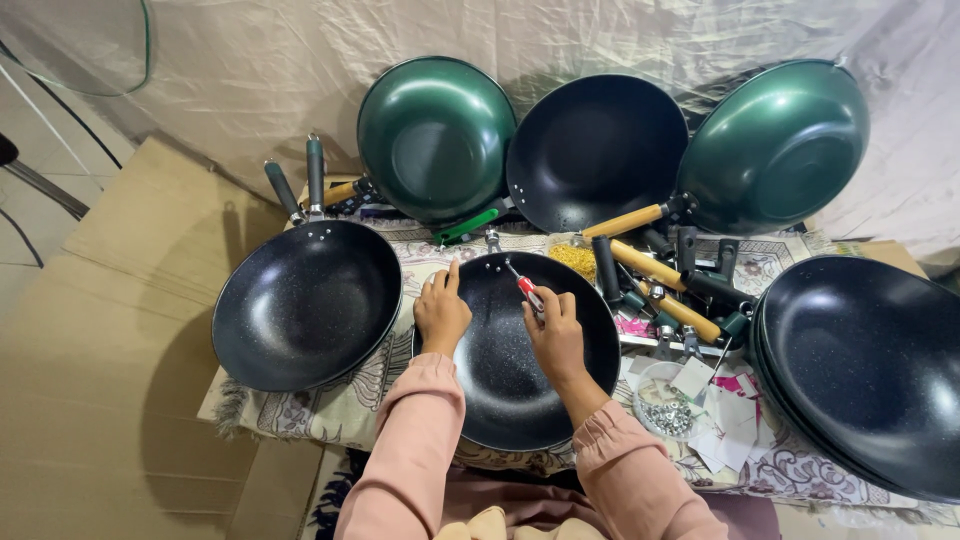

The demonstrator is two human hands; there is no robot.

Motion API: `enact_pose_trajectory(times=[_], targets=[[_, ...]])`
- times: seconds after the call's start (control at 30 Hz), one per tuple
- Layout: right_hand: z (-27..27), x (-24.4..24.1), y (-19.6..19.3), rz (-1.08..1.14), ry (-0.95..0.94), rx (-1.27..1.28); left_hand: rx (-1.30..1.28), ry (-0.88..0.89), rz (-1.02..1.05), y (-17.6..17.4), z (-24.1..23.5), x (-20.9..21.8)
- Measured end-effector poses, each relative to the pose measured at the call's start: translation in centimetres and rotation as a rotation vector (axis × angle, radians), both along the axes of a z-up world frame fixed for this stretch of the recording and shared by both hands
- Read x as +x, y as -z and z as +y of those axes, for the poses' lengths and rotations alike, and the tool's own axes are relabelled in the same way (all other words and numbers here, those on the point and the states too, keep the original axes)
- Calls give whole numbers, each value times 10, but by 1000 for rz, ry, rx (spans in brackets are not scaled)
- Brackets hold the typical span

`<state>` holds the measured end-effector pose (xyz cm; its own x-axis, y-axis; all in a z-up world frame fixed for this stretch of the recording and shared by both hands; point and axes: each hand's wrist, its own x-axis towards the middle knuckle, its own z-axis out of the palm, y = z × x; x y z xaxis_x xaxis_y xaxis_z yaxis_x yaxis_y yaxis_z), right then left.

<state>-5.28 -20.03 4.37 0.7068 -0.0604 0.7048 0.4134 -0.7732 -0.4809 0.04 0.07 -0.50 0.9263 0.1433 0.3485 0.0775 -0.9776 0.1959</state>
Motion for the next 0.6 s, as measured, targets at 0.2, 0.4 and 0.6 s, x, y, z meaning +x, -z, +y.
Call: enact_pose_trajectory(times=[0.2, 0.4, 0.6], targets=[[-1, 1, 3, 3, 10, -13, -13, -3, 13, 4, 1, 3], [0, 1, 4, -7, 27, -30, -10, -2, 36, -1, 0, 2], [0, 2, 4, -5, 34, -38, -3, -9, 15, 1, 0, 2]])
